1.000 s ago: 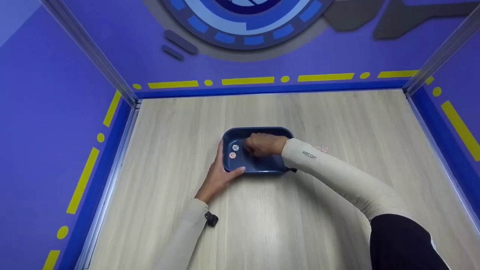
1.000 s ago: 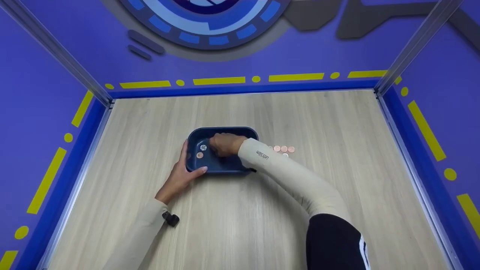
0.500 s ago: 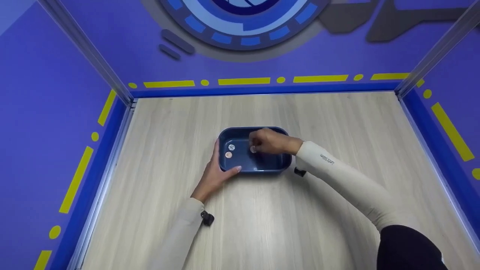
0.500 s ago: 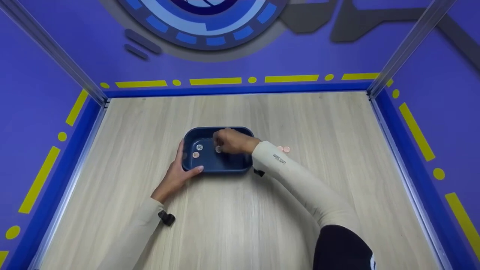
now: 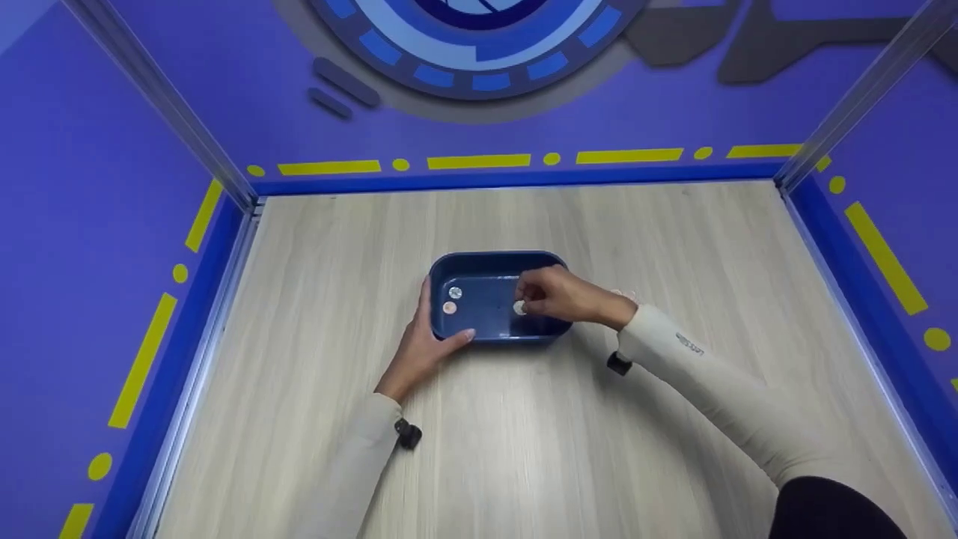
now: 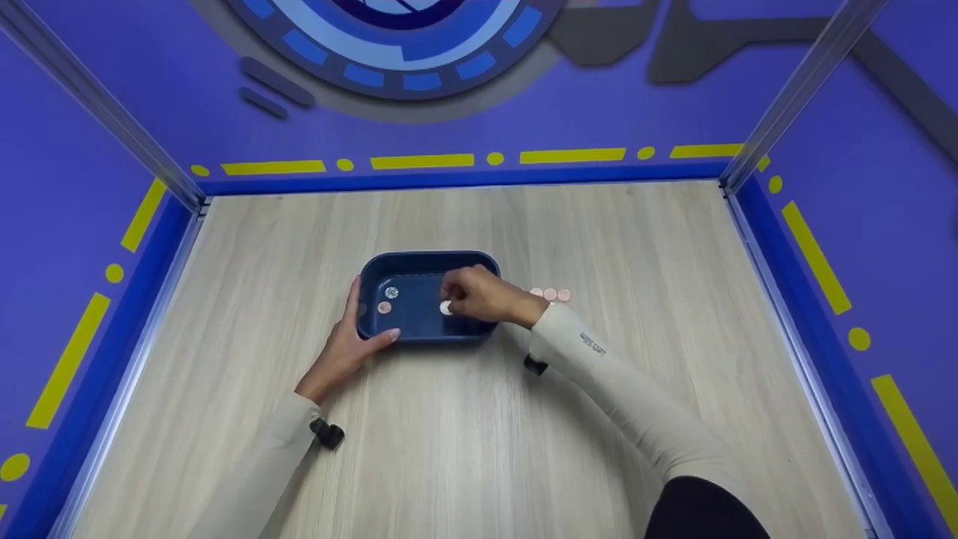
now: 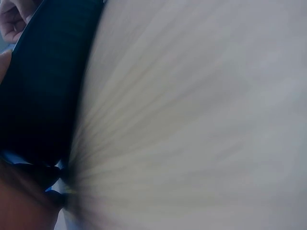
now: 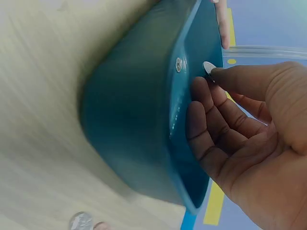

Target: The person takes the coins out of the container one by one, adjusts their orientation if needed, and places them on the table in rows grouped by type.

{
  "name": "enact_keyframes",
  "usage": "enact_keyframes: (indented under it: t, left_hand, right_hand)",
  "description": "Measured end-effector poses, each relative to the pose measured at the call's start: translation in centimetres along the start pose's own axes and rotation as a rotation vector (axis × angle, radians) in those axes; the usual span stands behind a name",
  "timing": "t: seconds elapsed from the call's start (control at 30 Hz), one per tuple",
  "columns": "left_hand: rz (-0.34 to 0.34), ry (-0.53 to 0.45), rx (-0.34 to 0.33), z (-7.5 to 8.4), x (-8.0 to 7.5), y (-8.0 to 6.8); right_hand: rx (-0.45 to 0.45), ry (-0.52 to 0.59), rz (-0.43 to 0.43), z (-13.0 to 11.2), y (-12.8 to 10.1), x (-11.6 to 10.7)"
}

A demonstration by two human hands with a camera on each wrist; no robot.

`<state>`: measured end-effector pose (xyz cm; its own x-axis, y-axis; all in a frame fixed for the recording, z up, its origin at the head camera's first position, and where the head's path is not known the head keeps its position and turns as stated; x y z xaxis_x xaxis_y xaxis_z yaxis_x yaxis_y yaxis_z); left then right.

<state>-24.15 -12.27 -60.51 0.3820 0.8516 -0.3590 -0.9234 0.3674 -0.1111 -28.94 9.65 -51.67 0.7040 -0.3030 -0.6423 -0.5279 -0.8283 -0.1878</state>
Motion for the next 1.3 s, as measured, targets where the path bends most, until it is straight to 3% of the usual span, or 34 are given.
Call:
enact_keyframes:
  t: [0.67,0.97,1.3]
  left_hand:
    - [0.008,0.010,-0.024,-0.6,0.0,-0.1]
    - [-0.004,0.028,-0.027,-0.3,0.0,-0.1]
    - [-0.005,0.026,-0.034,-0.3,0.1,-0.1]
  right_hand:
    - [0.076,0.382,0.262,5.3,-7.2,-1.5]
    - [0.099,0.404,0.373,7.7,-10.6,-1.4]
    - [0.191,0.382,0.471,11.5,-14.5,-1.3]
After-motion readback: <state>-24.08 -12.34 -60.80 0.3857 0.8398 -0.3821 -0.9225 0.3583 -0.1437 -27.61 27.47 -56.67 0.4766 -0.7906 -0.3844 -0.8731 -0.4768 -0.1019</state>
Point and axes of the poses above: each hand's wrist, its own y-axis towards the middle knuckle, its own x-axis out of the palm, z = x × y, the point moved 10 cm from there along y, towards the middle knuckle, and after that the axes turned 15 degrees about -z, right-handed, at the moved point
